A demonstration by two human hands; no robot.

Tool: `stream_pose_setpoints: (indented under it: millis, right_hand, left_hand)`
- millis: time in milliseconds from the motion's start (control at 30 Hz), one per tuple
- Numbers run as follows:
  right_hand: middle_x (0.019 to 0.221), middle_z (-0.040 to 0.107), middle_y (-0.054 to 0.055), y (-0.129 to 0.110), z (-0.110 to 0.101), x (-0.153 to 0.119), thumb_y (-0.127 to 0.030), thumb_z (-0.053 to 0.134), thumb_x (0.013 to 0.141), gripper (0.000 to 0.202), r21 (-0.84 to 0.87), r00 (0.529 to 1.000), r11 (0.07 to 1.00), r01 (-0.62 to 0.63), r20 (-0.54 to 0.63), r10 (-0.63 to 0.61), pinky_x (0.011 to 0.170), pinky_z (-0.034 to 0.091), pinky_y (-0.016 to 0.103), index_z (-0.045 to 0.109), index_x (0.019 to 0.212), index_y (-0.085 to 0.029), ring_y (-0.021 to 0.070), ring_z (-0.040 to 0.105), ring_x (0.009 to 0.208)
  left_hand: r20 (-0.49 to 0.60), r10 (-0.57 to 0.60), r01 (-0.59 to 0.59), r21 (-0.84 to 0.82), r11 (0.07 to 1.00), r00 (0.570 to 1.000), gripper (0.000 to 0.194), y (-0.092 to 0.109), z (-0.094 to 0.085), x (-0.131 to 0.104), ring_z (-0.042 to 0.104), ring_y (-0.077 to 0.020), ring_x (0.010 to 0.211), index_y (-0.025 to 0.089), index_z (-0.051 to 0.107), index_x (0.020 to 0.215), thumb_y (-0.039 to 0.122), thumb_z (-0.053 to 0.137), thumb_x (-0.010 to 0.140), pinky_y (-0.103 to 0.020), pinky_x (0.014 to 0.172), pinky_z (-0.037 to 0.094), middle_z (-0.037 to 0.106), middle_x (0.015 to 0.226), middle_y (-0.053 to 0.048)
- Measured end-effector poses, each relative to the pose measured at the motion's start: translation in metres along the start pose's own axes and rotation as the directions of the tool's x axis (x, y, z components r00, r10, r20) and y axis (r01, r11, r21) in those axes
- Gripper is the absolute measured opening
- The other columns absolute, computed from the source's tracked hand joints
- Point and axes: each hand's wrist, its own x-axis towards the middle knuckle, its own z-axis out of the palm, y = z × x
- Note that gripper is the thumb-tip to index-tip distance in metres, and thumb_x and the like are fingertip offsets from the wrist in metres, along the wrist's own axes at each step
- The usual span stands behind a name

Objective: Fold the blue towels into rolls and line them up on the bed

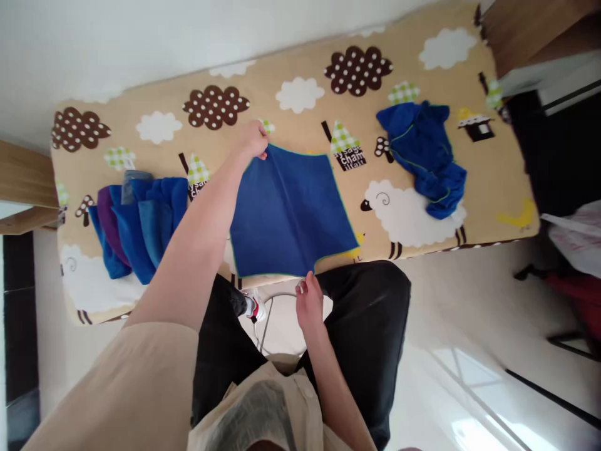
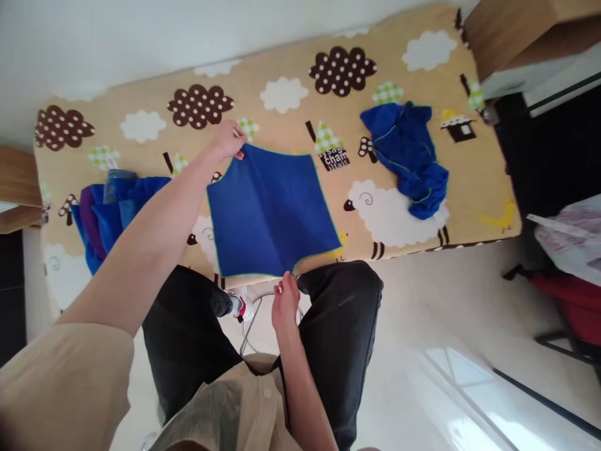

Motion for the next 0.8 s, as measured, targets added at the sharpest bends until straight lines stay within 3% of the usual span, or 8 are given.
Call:
stream_pose_setpoints:
  millis: [67, 133, 267, 400, 500, 600, 700, 800]
  right_hand:
    - [0.068, 0.051, -0.007, -0.015, -0.001, -0.002, -0.059, 0.079, 0.078, 0.046, -0.143, 0.985, 0.975, 0.17, 0.004, -0.171, 0.06, 0.045, 0.021, 0.055, 0.074, -0.02, 0.0078, 0.049, 0.061]
    - [0.065, 0.052, -0.005, -0.034, -0.001, -0.003, -0.063, 0.073, 0.082, 0.048, -0.267, 0.937, 0.9, 0.344, 0.041, -0.346, 0.062, 0.045, 0.023, 0.055, 0.071, -0.019, 0.0093, 0.049, 0.062]
    - [0.074, 0.066, 0.002, -0.085, 0.006, 0.005, -0.06, 0.073, 0.083, 0.044, -0.342, 0.781, 0.72, 0.603, 0.068, -0.621, 0.072, 0.053, 0.029, 0.064, 0.083, -0.018, 0.0167, 0.063, 0.073]
    - [0.079, 0.071, 0.003, -0.148, 0.02, 0.016, -0.06, 0.076, 0.08, 0.053, -0.334, 0.604, 0.551, 0.764, 0.072, -0.794, 0.082, 0.059, 0.036, 0.062, 0.109, -0.019, 0.0211, 0.072, 0.08]
    - [0.082, 0.073, 0.004, -0.196, 0.031, 0.018, -0.06, 0.074, 0.082, 0.047, -0.304, 0.461, 0.396, 0.867, 0.185, -0.868, 0.084, 0.061, 0.038, 0.064, 0.102, -0.02, 0.0212, 0.074, 0.082]
    - [0.091, 0.075, 0.007, -0.239, 0.04, 0.013, -0.056, 0.076, 0.083, 0.038, -0.245, 0.351, 0.283, 0.927, 0.311, -0.883, 0.087, 0.062, 0.039, 0.07, 0.094, -0.02, 0.023, 0.075, 0.09]
    - [0.096, 0.076, 0.007, -0.273, 0.048, 0.005, -0.052, 0.078, 0.083, 0.035, -0.212, 0.305, 0.235, 0.949, 0.413, -0.858, 0.089, 0.063, 0.04, 0.073, 0.098, -0.021, 0.0234, 0.075, 0.095]
    - [0.098, 0.076, 0.006, -0.297, 0.055, -0.002, -0.045, 0.083, 0.081, 0.034, -0.189, 0.27, 0.2, 0.961, 0.506, -0.819, 0.09, 0.063, 0.04, 0.074, 0.104, -0.023, 0.0236, 0.074, 0.099]
  left_hand:
    - [-0.05, 0.004, -0.007, -0.058, 0.998, 0.999, 0.035, 0.007, -0.024, -0.017, 0.07, -0.0203, 0.079, 0.015, 0.064, 0.118, 0.031, 0.071, 0.089, -0.033, 0.076, 0.055, 0.069, 0.082, -0.006]
    - [-0.088, 0.02, -0.033, -0.141, 0.989, 0.996, 0.029, 0.011, -0.049, -0.033, 0.068, -0.0143, 0.075, 0.014, 0.064, 0.116, 0.03, 0.068, 0.092, -0.031, 0.077, 0.056, 0.066, 0.08, -0.002]
    - [-0.116, 0.062, -0.1, -0.363, 0.926, 0.991, 0.016, 0.012, -0.096, -0.068, 0.061, -0.0048, 0.068, 0.013, 0.063, 0.11, 0.021, 0.062, 0.096, -0.028, 0.081, 0.058, 0.059, 0.077, 0.005]
    - [-0.172, 0.138, -0.209, -0.526, 0.824, 0.975, 0.016, 0.0, -0.139, -0.11, 0.065, -0.0059, 0.073, 0.012, 0.065, 0.104, 0.011, 0.071, 0.089, -0.031, 0.091, 0.059, 0.063, 0.075, 0.004]
    - [-0.238, 0.204, -0.302, -0.521, 0.798, 0.949, 0.024, -0.018, -0.164, -0.141, 0.068, -0.0088, 0.075, 0.012, 0.07, 0.104, 0.005, 0.073, 0.081, -0.035, 0.093, 0.06, 0.071, 0.082, -0.001]
    - [-0.332, 0.279, -0.398, -0.378, 0.836, 0.901, 0.026, -0.035, -0.183, -0.167, 0.069, -0.0105, 0.073, 0.011, 0.075, 0.105, 0.009, 0.074, 0.079, -0.035, 0.087, 0.061, 0.076, 0.088, -0.006]
    - [-0.418, 0.331, -0.457, -0.249, 0.854, 0.846, 0.027, -0.046, -0.194, -0.189, 0.068, -0.0116, 0.072, 0.012, 0.078, 0.103, 0.015, 0.078, 0.076, -0.033, 0.081, 0.061, 0.078, 0.091, -0.008]
    - [-0.463, 0.336, -0.477, -0.229, 0.848, 0.82, 0.029, -0.049, -0.2, -0.208, 0.069, -0.0128, 0.072, 0.012, 0.079, 0.103, 0.02, 0.08, 0.075, -0.032, 0.078, 0.061, 0.079, 0.086, -0.007]
